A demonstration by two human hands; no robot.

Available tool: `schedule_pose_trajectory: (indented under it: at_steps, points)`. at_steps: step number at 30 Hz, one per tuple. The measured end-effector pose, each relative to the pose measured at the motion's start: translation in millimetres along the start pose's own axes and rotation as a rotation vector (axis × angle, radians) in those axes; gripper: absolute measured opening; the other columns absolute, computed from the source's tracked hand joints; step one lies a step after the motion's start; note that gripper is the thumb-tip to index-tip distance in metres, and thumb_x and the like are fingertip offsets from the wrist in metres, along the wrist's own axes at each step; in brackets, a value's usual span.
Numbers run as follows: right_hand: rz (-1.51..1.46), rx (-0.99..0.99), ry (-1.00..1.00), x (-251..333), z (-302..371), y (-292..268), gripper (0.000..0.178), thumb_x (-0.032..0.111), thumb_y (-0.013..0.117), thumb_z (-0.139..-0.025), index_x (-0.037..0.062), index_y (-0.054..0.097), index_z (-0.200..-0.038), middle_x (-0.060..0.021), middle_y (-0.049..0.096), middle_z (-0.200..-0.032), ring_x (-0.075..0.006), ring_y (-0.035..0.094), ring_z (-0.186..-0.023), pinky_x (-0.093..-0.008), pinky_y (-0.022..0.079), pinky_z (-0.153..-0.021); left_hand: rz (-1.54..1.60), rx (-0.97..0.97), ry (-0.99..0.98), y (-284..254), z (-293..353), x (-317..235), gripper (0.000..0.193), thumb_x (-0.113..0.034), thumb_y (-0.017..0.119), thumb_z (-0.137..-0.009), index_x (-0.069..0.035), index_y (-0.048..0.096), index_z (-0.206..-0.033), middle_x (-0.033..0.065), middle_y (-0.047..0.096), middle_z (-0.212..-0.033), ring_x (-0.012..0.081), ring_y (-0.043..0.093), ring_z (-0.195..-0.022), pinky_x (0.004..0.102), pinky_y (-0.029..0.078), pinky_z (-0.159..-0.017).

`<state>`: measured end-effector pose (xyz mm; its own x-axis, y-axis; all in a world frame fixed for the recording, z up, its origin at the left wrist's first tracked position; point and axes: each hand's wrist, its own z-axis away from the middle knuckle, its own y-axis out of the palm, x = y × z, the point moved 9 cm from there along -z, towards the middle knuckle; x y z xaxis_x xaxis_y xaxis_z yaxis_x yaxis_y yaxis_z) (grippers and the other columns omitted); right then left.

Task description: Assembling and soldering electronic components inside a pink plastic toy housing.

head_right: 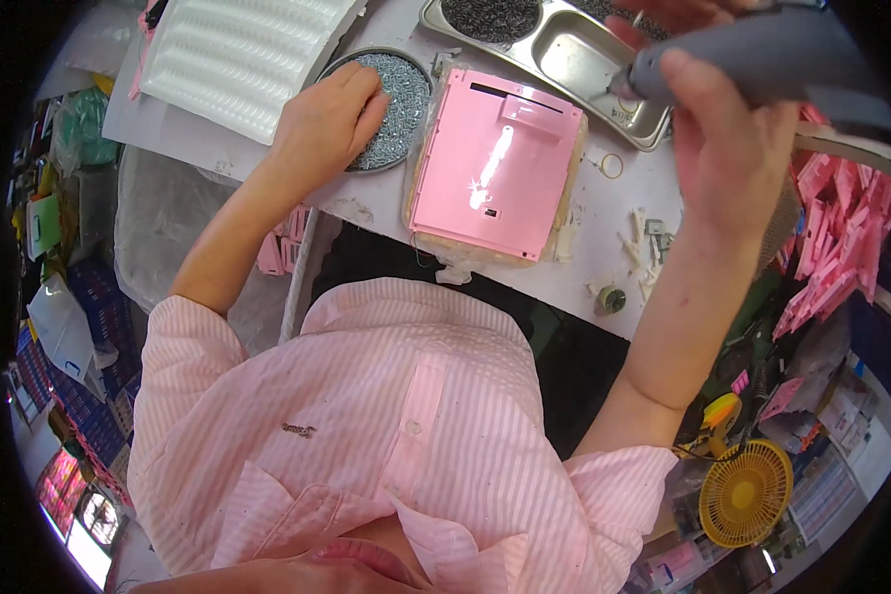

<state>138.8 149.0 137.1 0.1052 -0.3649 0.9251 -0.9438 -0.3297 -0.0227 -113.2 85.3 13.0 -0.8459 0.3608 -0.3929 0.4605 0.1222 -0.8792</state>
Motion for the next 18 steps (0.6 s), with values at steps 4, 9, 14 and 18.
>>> schedule_pose_trajectory:
  at_steps: [4, 9, 14, 18]
  points:
    - [-0.198, 0.022, 0.028, 0.2, 40.5, 19.3, 0.059, 0.010, 0.063, -0.082, -0.0041, 0.042, -0.135, -0.0197, 0.066, -0.100, -0.0268, 0.065, -0.085, -0.0415, 0.052, -0.085, 0.041, 0.030, 0.017, -3.3, -3.2, 2.3, 0.018, -0.021, 0.065, -0.091, -0.005, 0.060, -0.085, 0.0109, 0.059, -0.082, 0.0332, 0.061, -0.077, 0.0421, 0.049, -0.065]
    - [-0.365, -0.117, -0.001, 9.9, 73.1, 44.6, 0.058, 0.015, 0.068, -0.083, -0.0026, 0.042, -0.131, -0.0072, 0.055, -0.074, -0.0167, 0.053, -0.064, -0.0358, 0.050, -0.066, 0.336, 0.020, 0.144, -12.8, 13.0, -51.4, 0.016, -0.014, 0.070, -0.087, -0.003, 0.059, -0.082, 0.0117, 0.057, -0.080, 0.0323, 0.059, -0.072, 0.0410, 0.047, -0.062]
    - [-0.426, 0.066, -0.032, 30.5, 88.0, 75.7, 0.041, 0.025, 0.059, -0.094, 0.0113, 0.043, -0.129, 0.0004, 0.050, -0.069, -0.0134, 0.047, -0.057, -0.0323, 0.046, -0.060, 0.512, 0.190, 0.239, -8.4, 25.3, -119.9, 0.013, -0.010, 0.071, -0.083, -0.004, 0.060, -0.082, 0.0102, 0.056, -0.077, 0.0300, 0.058, -0.068, 0.0393, 0.047, -0.060]
    - [-0.375, 0.081, -0.025, 31.9, 90.2, 80.3, 0.032, 0.027, 0.059, -0.096, 0.0133, 0.044, -0.120, 0.0022, 0.049, -0.064, -0.0123, 0.046, -0.052, -0.0317, 0.046, -0.056, 0.499, 0.339, 0.269, -2.5, 16.7, -129.9, 0.016, -0.016, 0.069, -0.083, -0.004, 0.058, -0.082, 0.0100, 0.058, -0.078, 0.0307, 0.063, -0.073, 0.0415, 0.051, -0.062]
